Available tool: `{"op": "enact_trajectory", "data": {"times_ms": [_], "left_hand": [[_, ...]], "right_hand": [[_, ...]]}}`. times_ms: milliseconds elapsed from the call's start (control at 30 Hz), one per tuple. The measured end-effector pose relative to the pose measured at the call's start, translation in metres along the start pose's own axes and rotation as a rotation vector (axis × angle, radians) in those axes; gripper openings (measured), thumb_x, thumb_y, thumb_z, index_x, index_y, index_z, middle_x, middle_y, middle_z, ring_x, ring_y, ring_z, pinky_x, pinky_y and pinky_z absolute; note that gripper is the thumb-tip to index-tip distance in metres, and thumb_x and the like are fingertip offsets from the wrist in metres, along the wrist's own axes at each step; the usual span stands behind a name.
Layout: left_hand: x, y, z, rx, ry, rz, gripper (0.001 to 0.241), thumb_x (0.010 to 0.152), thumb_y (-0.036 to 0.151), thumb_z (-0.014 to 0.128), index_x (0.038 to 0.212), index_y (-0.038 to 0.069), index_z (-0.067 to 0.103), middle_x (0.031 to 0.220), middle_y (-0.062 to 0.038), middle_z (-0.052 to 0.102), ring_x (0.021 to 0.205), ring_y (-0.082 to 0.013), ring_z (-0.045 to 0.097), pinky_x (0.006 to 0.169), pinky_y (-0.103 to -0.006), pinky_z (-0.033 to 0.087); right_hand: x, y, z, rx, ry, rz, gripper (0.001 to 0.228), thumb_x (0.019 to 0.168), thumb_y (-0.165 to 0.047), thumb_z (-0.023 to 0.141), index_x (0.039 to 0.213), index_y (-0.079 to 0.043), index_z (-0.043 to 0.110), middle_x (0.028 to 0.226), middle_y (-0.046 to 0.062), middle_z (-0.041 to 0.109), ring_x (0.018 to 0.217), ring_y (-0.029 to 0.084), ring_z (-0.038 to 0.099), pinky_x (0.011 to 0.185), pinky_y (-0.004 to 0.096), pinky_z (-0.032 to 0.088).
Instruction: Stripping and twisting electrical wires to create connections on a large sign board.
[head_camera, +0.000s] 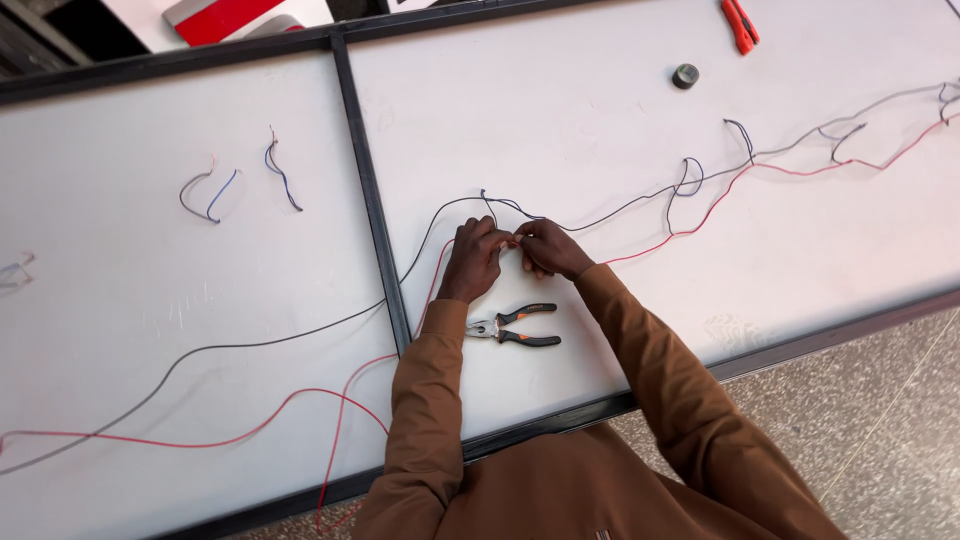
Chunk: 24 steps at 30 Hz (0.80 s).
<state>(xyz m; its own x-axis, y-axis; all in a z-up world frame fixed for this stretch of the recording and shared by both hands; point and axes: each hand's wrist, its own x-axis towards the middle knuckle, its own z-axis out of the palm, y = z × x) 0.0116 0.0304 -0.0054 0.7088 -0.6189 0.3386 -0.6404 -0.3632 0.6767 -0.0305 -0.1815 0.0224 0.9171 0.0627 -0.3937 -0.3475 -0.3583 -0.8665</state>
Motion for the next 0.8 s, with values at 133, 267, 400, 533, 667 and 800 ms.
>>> {"op": "enact_trajectory", "data": {"times_ms": [133,267,400,533,667,800], "left_hand": [[0.004,-0.01,0.003,0.014,-0.011,-0.057,0.022,0.106,0.003,0.064,0.118,0.02,0.072,0.1,-0.003,0.057,0.101,-0.0362,0.064,0.096,-0.0518,0.053],[-0.001,-0.028,0.018,-0.001,-0.067,-0.165,0.011,0.113,0.014,0.06,0.118,0.019,0.069,0.102,-0.006,0.06,0.107,-0.0386,0.066,0.1,-0.057,0.052],[0.0,-0.033,0.017,-0.069,-0.103,-0.194,0.008,0.114,0.016,0.062,0.114,0.021,0.068,0.102,-0.005,0.063,0.11,-0.0392,0.067,0.103,-0.0588,0.051],[-0.001,-0.017,0.009,-0.103,-0.063,-0.2,0.009,0.112,0.013,0.065,0.111,0.022,0.068,0.099,-0.003,0.063,0.106,-0.0368,0.068,0.1,-0.0571,0.054],[0.001,-0.003,-0.003,-0.021,0.066,0.012,0.015,0.107,0.005,0.067,0.111,0.018,0.072,0.096,-0.003,0.058,0.101,-0.036,0.065,0.095,-0.0531,0.053],[0.0,0.002,-0.004,-0.014,0.091,0.057,0.024,0.104,0.0,0.067,0.115,0.019,0.076,0.098,-0.003,0.055,0.101,-0.0358,0.063,0.096,-0.0513,0.052]], "right_hand": [[-0.022,-0.006,0.001,-0.423,0.081,-0.223,0.026,0.117,-0.019,0.046,0.131,-0.008,0.064,0.068,0.009,0.078,0.053,0.027,0.077,0.059,0.046,0.063],[-0.042,-0.015,0.026,-0.952,0.337,-0.557,0.038,0.106,-0.02,0.073,0.139,-0.011,0.057,0.113,0.014,0.074,0.093,0.041,0.081,0.07,0.056,0.068],[-0.031,0.005,0.035,-1.112,0.597,-0.827,0.005,0.11,-0.016,0.069,0.113,-0.012,0.069,0.09,0.003,0.065,0.078,0.026,0.076,0.056,0.036,0.061],[-0.021,0.005,0.029,-0.927,0.558,-0.728,0.005,0.108,-0.015,0.07,0.107,-0.01,0.069,0.078,0.004,0.065,0.065,0.03,0.074,0.049,0.042,0.058],[-0.003,0.002,0.021,-0.189,0.252,-0.274,0.027,0.115,-0.025,0.058,0.113,-0.002,0.072,0.067,0.013,0.073,0.055,0.033,0.073,0.05,0.043,0.057],[-0.002,-0.012,0.01,0.176,0.057,-0.031,0.026,0.111,-0.02,0.057,0.104,-0.001,0.072,0.06,0.012,0.066,0.042,0.02,0.065,0.036,0.033,0.049]]}}
